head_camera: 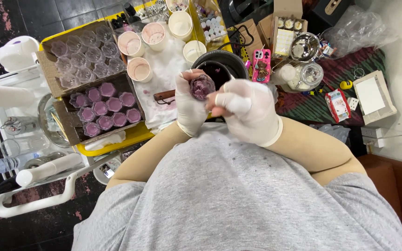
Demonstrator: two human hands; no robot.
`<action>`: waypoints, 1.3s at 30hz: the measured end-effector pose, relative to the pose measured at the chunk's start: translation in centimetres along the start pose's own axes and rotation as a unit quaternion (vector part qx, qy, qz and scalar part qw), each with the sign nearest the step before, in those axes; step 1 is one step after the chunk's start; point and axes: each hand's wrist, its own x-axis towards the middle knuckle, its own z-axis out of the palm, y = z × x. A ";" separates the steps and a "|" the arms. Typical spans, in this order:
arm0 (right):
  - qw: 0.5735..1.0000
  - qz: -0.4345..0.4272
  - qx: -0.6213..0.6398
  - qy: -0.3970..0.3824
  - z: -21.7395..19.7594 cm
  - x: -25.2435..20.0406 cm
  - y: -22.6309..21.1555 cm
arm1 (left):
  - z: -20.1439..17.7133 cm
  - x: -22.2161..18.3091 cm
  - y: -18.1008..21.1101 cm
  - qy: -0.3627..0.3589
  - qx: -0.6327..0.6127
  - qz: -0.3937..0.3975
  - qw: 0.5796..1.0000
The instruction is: Pouring melted purple wax from a pitcher into individual silicone molds and stirring the mixture.
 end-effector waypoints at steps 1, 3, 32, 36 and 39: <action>1.000 -0.001 0.000 0.000 0.1 -0.1 0.2 | -0.5 0.5 -0.7 0.000 0.000 0.001 1.000; 0.998 -0.061 -0.003 -0.005 0.3 -0.6 0.4 | -1.5 1.2 -2.2 0.123 -0.494 -0.299 0.807; 0.993 -0.112 -0.040 -0.023 -1.9 -2.1 0.7 | -0.8 0.0 -0.7 0.081 -0.259 -0.222 0.937; 0.997 -0.046 -0.056 -0.020 -1.9 -2.0 1.5 | -1.4 0.0 -0.7 -0.030 0.204 0.019 0.978; 0.999 0.015 0.021 0.025 -0.6 -2.2 3.1 | -2.4 0.5 0.0 -0.077 0.288 0.060 0.952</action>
